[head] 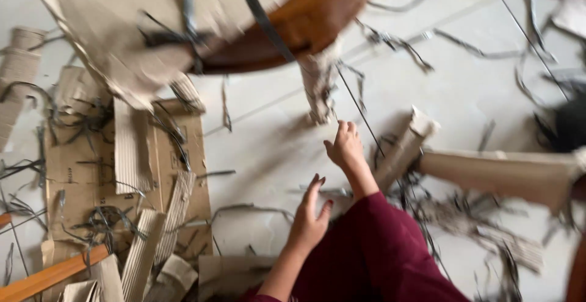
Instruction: Wrapping chair legs with cardboard and securing with plastic ties
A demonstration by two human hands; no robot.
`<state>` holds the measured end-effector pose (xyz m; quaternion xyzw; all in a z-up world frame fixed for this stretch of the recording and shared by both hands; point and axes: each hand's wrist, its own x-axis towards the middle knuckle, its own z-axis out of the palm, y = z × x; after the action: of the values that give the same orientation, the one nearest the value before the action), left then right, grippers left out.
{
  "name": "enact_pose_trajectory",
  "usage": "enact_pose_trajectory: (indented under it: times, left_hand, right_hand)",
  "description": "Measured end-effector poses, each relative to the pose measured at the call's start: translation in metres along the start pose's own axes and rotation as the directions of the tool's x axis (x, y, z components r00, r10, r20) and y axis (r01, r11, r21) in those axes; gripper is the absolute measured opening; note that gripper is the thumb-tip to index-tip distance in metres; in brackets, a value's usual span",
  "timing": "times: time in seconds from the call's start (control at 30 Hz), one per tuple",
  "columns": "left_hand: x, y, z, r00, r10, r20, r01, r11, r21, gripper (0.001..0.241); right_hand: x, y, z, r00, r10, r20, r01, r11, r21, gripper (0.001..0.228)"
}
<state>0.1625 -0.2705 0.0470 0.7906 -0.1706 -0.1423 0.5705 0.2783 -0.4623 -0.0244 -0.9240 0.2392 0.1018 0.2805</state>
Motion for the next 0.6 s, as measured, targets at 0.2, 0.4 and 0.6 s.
enact_pose_trajectory:
  times: [0.2, 0.4, 0.6]
  left_hand:
    - [-0.094, 0.030, -0.004, 0.938, -0.300, 0.174, 0.308, 0.951, -0.017, 0.044]
    - [-0.112, 0.036, 0.041, 0.992, -0.102, 0.072, 0.094, 0.989, 0.110, 0.041]
    - [-0.091, 0.006, 0.064, 0.970, -0.242, 0.011, 0.241, 0.969, 0.057, 0.048]
  right_hand:
    - [-0.104, 0.054, -0.050, 0.878, 0.479, 0.006, -0.477, 0.876, -0.075, 0.069]
    - [-0.110, 0.095, 0.012, 0.902, 0.329, 0.280, -0.297, 0.943, -0.152, 0.056]
    - [-0.101, 0.097, 0.076, 0.937, 0.167, 0.308, -0.171, 0.985, -0.015, 0.063]
